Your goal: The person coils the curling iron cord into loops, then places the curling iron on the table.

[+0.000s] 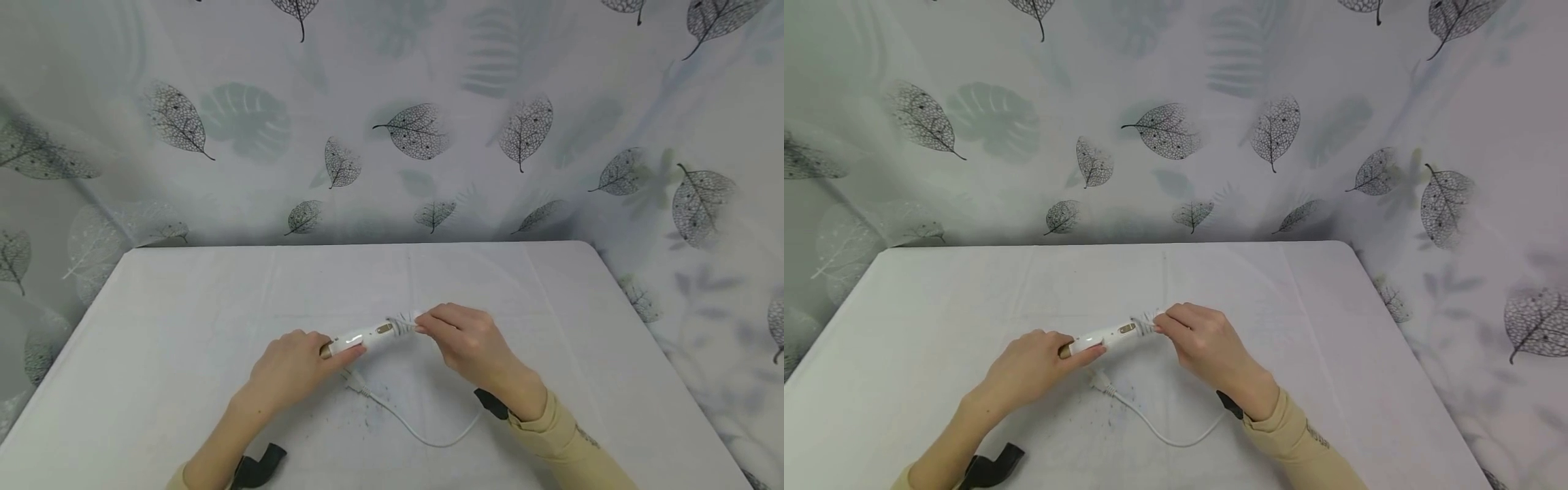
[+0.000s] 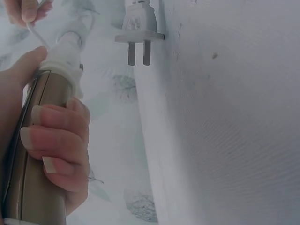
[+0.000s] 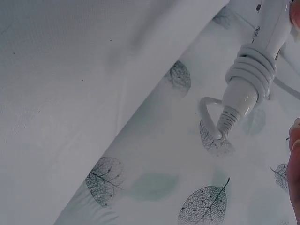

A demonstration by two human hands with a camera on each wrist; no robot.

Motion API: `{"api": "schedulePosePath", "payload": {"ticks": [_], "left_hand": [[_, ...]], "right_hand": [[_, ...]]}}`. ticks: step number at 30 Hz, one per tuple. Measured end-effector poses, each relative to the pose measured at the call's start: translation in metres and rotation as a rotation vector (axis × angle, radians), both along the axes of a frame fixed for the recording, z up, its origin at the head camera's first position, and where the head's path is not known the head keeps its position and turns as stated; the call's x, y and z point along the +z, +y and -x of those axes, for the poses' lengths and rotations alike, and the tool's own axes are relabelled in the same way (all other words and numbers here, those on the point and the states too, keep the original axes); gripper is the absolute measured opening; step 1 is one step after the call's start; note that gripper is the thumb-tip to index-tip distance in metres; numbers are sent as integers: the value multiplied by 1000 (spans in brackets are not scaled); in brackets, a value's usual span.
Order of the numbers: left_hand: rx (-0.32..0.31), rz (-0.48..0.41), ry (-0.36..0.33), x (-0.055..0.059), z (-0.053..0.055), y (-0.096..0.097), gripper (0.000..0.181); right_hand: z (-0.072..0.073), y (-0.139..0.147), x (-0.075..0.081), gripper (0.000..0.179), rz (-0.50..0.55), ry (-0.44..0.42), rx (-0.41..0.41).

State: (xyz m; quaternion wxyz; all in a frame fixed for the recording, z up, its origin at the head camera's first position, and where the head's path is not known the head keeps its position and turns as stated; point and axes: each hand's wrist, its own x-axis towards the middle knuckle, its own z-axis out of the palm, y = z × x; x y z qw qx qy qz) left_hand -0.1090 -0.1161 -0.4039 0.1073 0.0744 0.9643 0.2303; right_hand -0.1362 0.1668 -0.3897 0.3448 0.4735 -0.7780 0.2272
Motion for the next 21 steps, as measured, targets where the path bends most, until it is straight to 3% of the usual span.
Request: {"api": "schedulePosePath", "payload": {"ticks": [6,21], "left_hand": [[78,3,25,2,0,2,68],[117,-56,98,1,0,3,70]], "right_hand": [[-1,-4,-4,27,8,-42,-22],[-4,-12,-9,15,-7,-118,8]]}}
